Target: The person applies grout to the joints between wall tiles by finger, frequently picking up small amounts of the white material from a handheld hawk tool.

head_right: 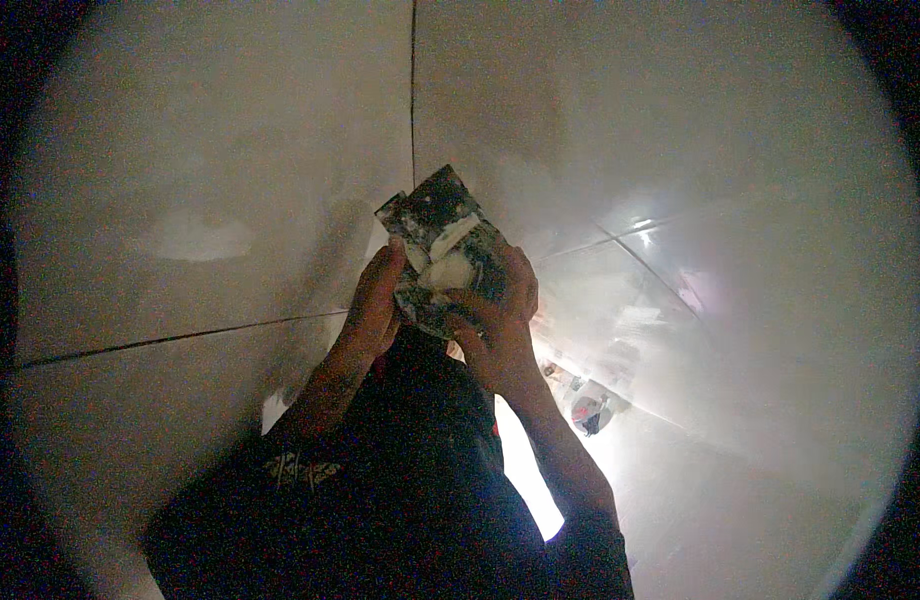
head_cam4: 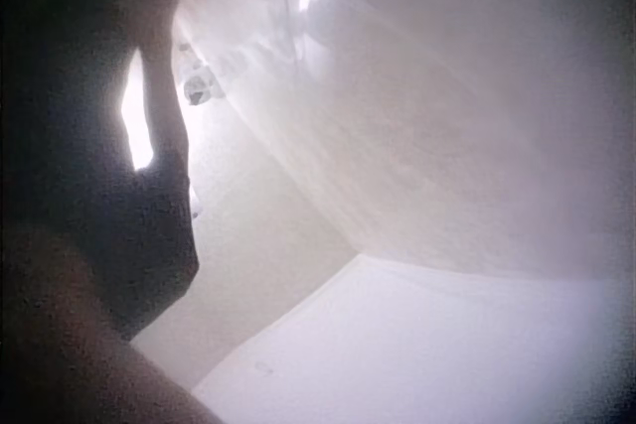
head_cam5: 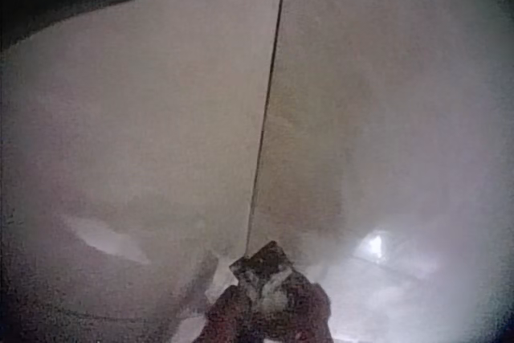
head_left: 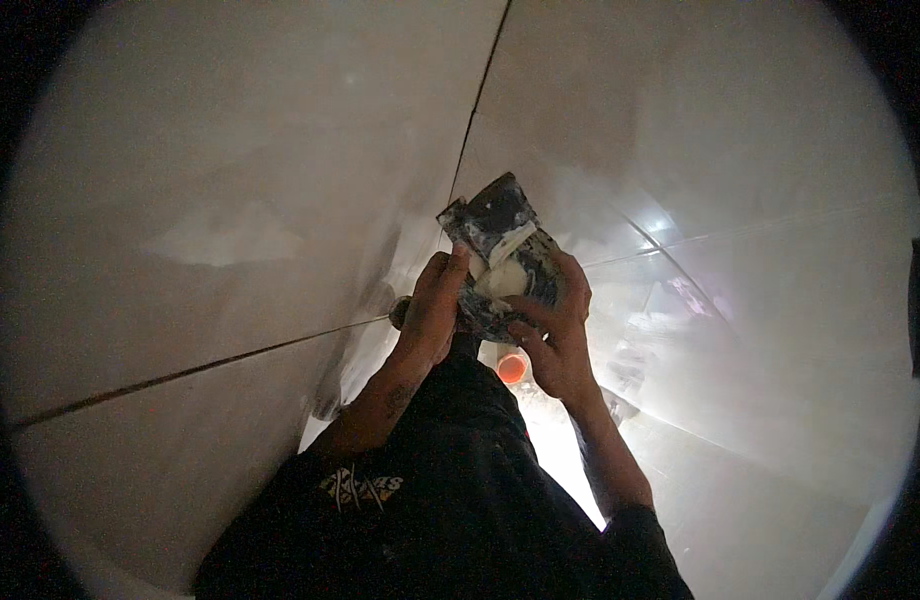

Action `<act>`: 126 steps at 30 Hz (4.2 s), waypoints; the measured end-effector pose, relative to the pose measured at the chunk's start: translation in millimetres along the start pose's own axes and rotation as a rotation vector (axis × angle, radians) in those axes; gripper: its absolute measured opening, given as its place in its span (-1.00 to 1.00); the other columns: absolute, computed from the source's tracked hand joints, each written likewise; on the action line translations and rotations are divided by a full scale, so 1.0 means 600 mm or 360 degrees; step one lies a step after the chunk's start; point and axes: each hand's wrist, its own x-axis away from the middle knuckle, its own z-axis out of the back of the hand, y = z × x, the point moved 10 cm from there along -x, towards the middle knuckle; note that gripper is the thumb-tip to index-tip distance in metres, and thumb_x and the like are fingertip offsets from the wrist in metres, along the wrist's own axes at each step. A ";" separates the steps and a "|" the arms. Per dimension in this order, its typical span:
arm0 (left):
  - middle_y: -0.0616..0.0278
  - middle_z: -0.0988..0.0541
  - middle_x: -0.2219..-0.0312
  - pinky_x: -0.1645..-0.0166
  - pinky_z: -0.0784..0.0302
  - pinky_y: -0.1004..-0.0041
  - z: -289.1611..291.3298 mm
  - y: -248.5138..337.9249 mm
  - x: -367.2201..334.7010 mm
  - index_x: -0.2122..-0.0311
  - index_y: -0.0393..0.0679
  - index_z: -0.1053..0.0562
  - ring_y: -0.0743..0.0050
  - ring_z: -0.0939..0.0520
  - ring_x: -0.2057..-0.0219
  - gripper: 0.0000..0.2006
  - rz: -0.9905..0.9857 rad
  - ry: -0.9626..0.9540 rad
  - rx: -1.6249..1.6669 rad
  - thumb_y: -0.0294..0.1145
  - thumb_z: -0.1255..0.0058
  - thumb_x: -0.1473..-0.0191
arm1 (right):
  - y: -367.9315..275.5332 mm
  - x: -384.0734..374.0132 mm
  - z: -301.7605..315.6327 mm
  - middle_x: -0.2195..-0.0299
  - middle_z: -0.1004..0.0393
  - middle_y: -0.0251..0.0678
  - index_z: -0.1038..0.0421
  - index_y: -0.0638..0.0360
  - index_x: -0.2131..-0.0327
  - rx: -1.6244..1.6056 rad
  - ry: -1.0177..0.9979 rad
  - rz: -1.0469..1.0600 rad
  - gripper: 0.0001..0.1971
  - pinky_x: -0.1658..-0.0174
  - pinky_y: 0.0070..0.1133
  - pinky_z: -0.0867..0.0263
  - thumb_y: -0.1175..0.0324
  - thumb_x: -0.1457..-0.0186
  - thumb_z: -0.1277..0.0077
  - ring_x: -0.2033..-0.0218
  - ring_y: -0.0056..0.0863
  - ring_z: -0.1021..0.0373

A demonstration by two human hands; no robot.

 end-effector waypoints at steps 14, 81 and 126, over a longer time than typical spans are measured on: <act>0.07 -0.43 0.03 -0.06 -0.42 0.25 0.176 -0.037 -0.004 -0.08 -0.28 -0.25 0.21 -0.48 0.02 -0.51 -0.0232 -0.0102 0.0002 -0.06 0.16 -0.24 | -0.298 -0.280 0.204 -0.08 -0.26 -0.08 -0.19 0.35 -0.09 -0.1493 0.0387 0.0328 -0.37 0.01 -0.52 -0.29 0.47 0.18 0.04 -0.12 -0.31 -0.23; 0.26 -0.47 0.37 0.19 -0.44 0.32 0.154 -0.022 -0.001 0.25 -0.15 -0.38 0.43 -0.49 0.34 -0.64 -0.0067 -0.0007 0.0010 -0.01 0.11 -0.22 | -0.457 -0.412 0.295 0.61 -0.49 -0.03 -0.05 0.13 -0.24 0.0927 0.0702 0.0400 -0.22 0.30 -0.36 -0.43 0.45 0.14 -0.05 0.51 -0.10 -0.49; 0.22 -0.52 0.26 0.20 -0.53 0.29 0.148 -0.032 0.009 0.15 -0.17 -0.37 0.39 -0.56 0.26 -0.65 0.0107 0.0037 0.0067 -0.05 0.13 -0.23 | -0.459 -0.406 0.306 0.42 -0.52 0.07 -0.07 0.10 -0.22 0.0505 0.0502 0.0492 -0.26 0.21 -0.12 -0.39 0.35 0.12 -0.03 0.35 0.10 -0.45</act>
